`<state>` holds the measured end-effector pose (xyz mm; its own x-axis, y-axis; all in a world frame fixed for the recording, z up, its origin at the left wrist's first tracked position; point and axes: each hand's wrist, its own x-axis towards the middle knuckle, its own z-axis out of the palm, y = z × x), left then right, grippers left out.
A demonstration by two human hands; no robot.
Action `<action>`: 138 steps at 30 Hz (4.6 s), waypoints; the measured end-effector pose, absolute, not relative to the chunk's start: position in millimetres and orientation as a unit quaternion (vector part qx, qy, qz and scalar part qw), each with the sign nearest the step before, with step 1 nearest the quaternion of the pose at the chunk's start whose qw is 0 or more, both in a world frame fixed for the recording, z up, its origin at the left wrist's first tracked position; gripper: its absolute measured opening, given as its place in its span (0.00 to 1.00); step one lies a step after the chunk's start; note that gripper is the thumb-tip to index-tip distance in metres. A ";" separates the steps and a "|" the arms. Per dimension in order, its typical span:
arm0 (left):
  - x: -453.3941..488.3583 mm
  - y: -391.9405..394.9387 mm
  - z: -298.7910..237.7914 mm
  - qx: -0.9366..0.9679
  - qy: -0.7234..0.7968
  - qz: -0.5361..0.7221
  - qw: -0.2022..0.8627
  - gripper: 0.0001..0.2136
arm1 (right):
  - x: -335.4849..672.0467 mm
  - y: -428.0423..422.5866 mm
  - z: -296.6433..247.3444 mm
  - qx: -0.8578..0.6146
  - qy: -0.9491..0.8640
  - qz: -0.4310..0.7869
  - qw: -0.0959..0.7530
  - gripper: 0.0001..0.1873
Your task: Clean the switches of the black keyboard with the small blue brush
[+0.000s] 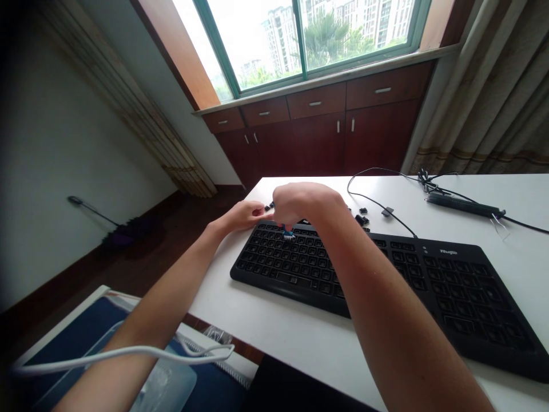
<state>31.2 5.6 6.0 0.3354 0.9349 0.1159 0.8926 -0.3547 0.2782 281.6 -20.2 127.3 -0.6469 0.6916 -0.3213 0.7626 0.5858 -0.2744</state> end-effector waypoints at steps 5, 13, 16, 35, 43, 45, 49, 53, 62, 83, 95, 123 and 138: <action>32.0 3.0 7.8 0.811 0.564 0.131 0.083 0.26 | 285.0 -15.4 125.7 0.391 0.892 -0.209 0.085 0.13; 31.7 4.0 7.1 0.815 0.559 0.129 0.078 0.26 | 281.9 -18.6 126.6 0.391 0.890 -0.216 0.087 0.12; 31.2 3.5 7.5 0.815 0.558 0.129 0.082 0.26 | 281.8 -18.6 127.3 0.380 0.893 -0.223 0.095 0.11; 31.2 5.4 6.2 0.817 0.556 0.131 0.082 0.26 | 277.4 -23.2 128.3 0.386 0.898 -0.191 0.093 0.12; 29.6 6.1 6.2 0.814 0.560 0.128 0.082 0.23 | 275.8 -24.7 129.6 0.347 0.888 -0.267 0.138 0.11; 29.5 6.6 5.6 0.813 0.562 0.130 0.083 0.23 | 275.2 -24.1 128.4 0.348 0.888 -0.268 0.133 0.12; 29.6 7.1 5.3 0.815 0.560 0.128 0.080 0.23 | 275.2 -24.1 127.5 0.350 0.888 -0.268 0.129 0.11; 29.8 6.6 6.4 0.817 0.559 0.121 0.076 0.23 | 276.5 -24.2 128.6 0.323 0.895 -0.274 0.141 0.10; 30.5 5.4 6.5 0.812 0.565 0.124 0.078 0.26 | 282.5 -16.3 126.4 0.342 0.897 -0.256 0.117 0.12; 30.0 6.1 4.7 0.814 0.561 0.128 0.080 0.26 | 276.7 -29.0 129.4 0.403 0.895 -0.164 0.098 0.10; 27.4 8.6 1.5 0.813 0.561 0.132 0.084 0.23 | 276.0 -29.0 132.2 0.381 0.896 -0.198 0.110 0.12; 28.0 8.5 3.7 0.817 0.556 0.131 0.080 0.22 | 272.6 -32.9 132.4 0.373 0.884 -0.239 0.148 0.11; 27.9 8.0 3.8 0.816 0.560 0.122 0.076 0.21 | 272.3 -39.4 136.0 0.390 0.887 -0.211 0.128 0.11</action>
<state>27.9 8.0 3.8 0.3433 0.9322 0.1147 0.8952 -0.3617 0.2605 272.3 -39.4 136.0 -0.6630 0.6380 -0.3918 0.7461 0.6064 -0.2751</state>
